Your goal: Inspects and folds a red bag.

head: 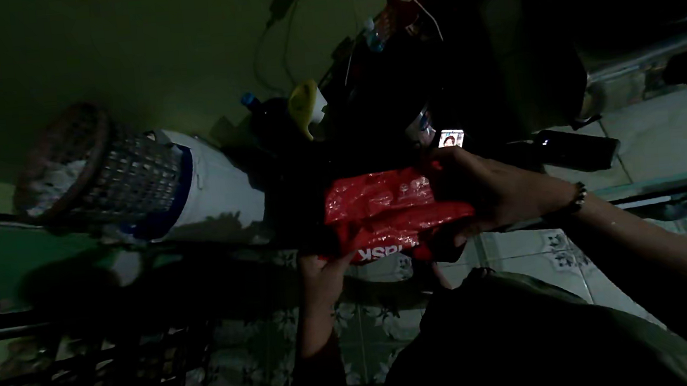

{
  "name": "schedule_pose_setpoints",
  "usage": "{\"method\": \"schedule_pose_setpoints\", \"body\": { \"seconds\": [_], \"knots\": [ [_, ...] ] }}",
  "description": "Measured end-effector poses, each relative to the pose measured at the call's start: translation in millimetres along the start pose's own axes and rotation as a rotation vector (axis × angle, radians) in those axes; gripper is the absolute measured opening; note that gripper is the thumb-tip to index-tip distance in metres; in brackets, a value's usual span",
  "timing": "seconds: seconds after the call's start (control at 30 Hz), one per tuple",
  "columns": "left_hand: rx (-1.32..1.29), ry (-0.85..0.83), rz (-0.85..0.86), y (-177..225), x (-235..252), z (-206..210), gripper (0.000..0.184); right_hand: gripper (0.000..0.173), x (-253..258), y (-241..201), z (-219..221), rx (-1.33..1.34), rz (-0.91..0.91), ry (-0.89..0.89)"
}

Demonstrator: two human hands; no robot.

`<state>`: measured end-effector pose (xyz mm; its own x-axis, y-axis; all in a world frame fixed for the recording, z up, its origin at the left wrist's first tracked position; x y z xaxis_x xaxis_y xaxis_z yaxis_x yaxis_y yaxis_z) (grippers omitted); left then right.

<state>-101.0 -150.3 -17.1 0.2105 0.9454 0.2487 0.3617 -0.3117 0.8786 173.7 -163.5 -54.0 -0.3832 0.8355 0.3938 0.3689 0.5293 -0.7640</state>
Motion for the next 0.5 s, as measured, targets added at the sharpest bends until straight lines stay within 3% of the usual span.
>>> {"method": "schedule_pose_setpoints", "body": {
  "seconds": [0.13,0.3,0.33,0.43,0.5],
  "knots": [
    [0.027,0.051,-0.052,-6.6,-12.3,-4.3,0.029,0.094,-22.5,11.9,4.1,0.037,0.019,0.017],
    [0.024,0.089,-0.073,-16.9,-19.7,-9.6,0.032,0.058,-41.9,25.1,1.4,0.3,0.163,0.189],
    [0.024,0.071,-0.016,-17.4,-19.4,-9.8,0.038,0.047,-43.4,26.2,2.1,0.307,0.162,0.207],
    [-0.027,-0.054,0.17,-8.8,-13.0,-9.2,0.08,0.025,-44.0,24.3,1.8,0.284,0.137,0.249],
    [0.009,-0.136,0.211,0.5,-10.3,-9.8,0.085,0.018,-43.7,21.9,-0.9,0.295,0.113,0.286]
  ]
}}
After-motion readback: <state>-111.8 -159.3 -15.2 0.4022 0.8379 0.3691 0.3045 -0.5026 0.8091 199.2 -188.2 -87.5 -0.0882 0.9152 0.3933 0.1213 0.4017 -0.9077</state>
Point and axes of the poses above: each hand's wrist, its own x-axis towards the middle knuckle, its own z-axis out of the palm, y = z × x, the point moved 7 cm from there along x, towards the middle knuckle, and after that the axes turned 3 degrees about z, right-handed, at the moved point
